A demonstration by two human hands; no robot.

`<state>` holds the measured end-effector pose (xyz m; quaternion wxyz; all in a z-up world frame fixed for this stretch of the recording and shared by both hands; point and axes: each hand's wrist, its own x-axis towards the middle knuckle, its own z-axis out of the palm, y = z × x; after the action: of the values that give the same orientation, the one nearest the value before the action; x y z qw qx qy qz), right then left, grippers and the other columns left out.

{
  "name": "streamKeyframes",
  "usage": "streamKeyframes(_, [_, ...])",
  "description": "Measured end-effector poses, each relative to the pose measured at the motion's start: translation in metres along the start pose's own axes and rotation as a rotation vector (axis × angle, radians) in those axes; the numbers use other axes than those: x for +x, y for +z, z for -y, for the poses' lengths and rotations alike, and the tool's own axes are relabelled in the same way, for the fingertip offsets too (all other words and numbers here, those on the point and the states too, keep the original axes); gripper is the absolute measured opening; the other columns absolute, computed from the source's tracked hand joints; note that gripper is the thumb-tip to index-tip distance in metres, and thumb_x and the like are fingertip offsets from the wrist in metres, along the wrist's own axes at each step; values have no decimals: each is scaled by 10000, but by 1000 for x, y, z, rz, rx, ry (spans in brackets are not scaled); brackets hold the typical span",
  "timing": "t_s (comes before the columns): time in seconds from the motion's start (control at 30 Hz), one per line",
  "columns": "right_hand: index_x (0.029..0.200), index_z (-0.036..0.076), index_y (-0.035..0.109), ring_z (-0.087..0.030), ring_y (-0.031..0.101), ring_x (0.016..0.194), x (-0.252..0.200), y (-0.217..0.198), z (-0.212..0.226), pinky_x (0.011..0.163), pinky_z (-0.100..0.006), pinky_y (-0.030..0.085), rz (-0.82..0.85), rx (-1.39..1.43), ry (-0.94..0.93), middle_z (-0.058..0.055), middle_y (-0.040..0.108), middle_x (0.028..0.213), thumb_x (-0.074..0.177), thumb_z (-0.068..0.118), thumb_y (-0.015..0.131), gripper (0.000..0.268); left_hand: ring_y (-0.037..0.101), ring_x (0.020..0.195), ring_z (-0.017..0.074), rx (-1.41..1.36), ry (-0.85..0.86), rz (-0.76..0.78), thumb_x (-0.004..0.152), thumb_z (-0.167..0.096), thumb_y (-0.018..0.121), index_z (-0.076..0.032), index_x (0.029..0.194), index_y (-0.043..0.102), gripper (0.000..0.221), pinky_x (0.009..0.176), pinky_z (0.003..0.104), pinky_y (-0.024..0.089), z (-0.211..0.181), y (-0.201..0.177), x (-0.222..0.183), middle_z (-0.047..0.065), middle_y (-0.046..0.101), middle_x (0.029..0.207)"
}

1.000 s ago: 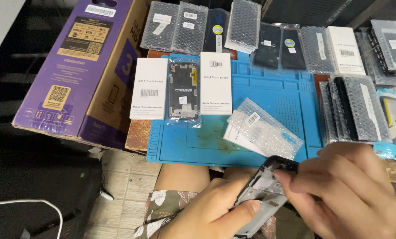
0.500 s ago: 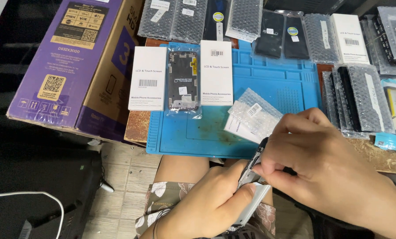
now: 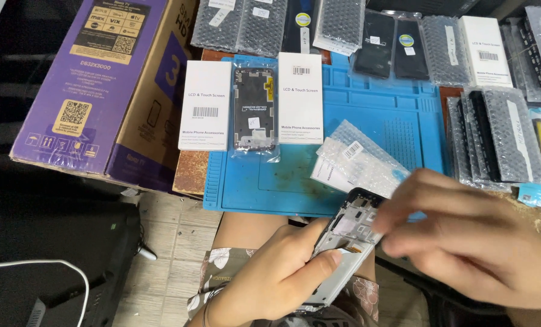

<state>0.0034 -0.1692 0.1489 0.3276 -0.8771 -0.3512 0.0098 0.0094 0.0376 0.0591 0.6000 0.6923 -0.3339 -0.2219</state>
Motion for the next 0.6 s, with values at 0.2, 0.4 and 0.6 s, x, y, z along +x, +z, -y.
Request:
streamKeyframes(0.2, [678, 196, 498, -140, 507, 565, -57, 9, -29, 492, -277, 413, 236, -162, -250, 57, 540, 683, 938, 308, 350, 320, 459, 555, 239, -22, -40, -49, 919, -283, 425, -78, 826, 427, 225, 553, 337, 348, 7, -6, -4, 38, 460, 603])
streamKeyframes(0.4, [840, 242, 630, -137, 612, 621, -78, 22, -6, 490, -309, 449, 188, -444, 111, 64, 629, 769, 815, 417, 518, 209, 510, 615, 270, 14, 18, -6, 914, -298, 403, -59, 925, 473, 249, 583, 338, 379, -1, -4, 0, 61, 514, 680])
streamKeyframes(0.6, [621, 164, 576, -102, 448, 342, -21, 16, 19, 384, -247, 352, -199, -369, 276, 43, 513, 453, 707, 254, 715, 186, 595, 881, 350, 6, 99, 133, 926, -238, 347, -25, 1144, 445, 320, 730, 360, 434, -15, 2, 6, 160, 600, 989])
